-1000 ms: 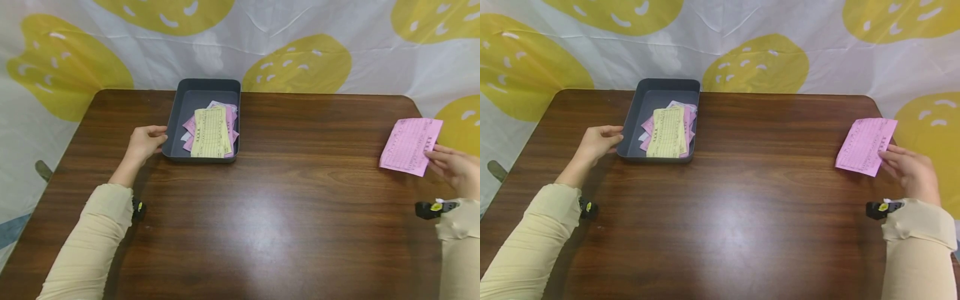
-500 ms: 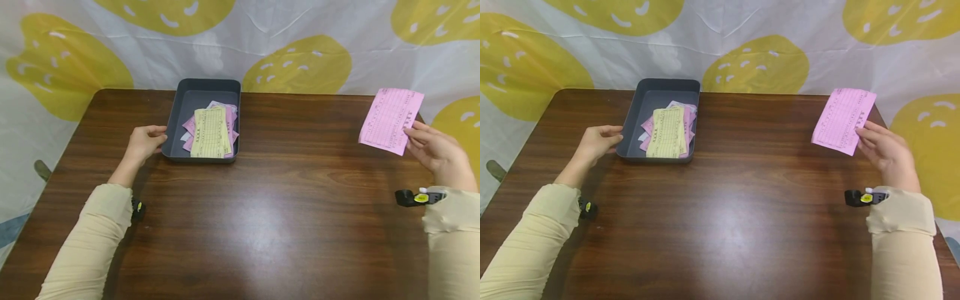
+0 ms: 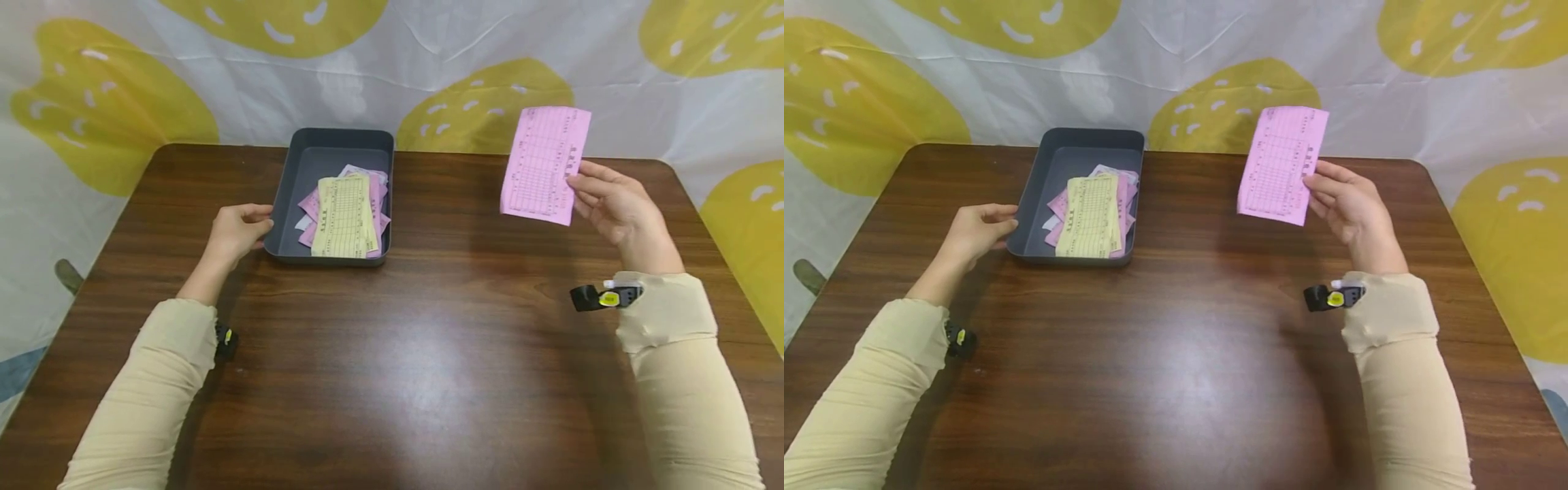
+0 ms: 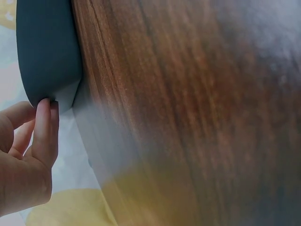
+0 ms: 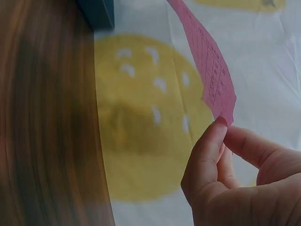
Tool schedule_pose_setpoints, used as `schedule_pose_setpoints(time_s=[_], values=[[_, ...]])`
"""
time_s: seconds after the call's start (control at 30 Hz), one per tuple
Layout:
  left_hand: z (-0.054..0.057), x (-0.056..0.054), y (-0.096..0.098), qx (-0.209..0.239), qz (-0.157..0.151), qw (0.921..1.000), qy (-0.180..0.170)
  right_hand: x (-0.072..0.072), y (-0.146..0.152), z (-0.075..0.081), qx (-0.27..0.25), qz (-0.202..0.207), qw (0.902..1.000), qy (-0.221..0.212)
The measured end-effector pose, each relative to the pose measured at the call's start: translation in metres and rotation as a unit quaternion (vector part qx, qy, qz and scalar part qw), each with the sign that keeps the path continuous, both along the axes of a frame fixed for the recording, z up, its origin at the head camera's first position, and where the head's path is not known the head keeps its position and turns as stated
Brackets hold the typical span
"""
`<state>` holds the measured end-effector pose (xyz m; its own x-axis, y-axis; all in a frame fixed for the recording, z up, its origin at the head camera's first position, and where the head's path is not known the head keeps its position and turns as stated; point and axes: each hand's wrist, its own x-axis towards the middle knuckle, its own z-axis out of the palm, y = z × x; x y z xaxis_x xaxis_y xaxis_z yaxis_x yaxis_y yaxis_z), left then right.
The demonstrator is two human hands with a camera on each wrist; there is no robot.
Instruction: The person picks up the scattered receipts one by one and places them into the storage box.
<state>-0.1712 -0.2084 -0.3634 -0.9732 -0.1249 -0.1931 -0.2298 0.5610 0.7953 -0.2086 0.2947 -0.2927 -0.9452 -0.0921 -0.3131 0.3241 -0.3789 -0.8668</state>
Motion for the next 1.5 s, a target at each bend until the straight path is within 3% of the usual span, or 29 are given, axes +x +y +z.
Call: schedule_pose_setpoints(time_s=[0.37, 0.77, 1.13, 1.5], values=[[0.0, 0.001, 0.0, 0.0, 0.002, 1.0, 0.002, -0.002, -0.093, -0.008, 0.016, 0.023, 0.9995, -0.011], [-0.001, 0.0, 0.0, 0.007, 0.002, 0.9999, 0.01, -0.001, -0.176, -0.038, 0.077, 0.029, 0.9966, -0.01], [-0.001, 0.0, 0.0, 0.007, 0.003, 0.9999, 0.014, 0.001, -0.221, -0.058, 0.078, 0.03, 0.9962, -0.024], [0.002, 0.002, 0.001, -0.004, -0.003, 0.9999, 0.01, 0.0, -0.245, -0.065, 0.118, 0.018, 0.9928, -0.009]])
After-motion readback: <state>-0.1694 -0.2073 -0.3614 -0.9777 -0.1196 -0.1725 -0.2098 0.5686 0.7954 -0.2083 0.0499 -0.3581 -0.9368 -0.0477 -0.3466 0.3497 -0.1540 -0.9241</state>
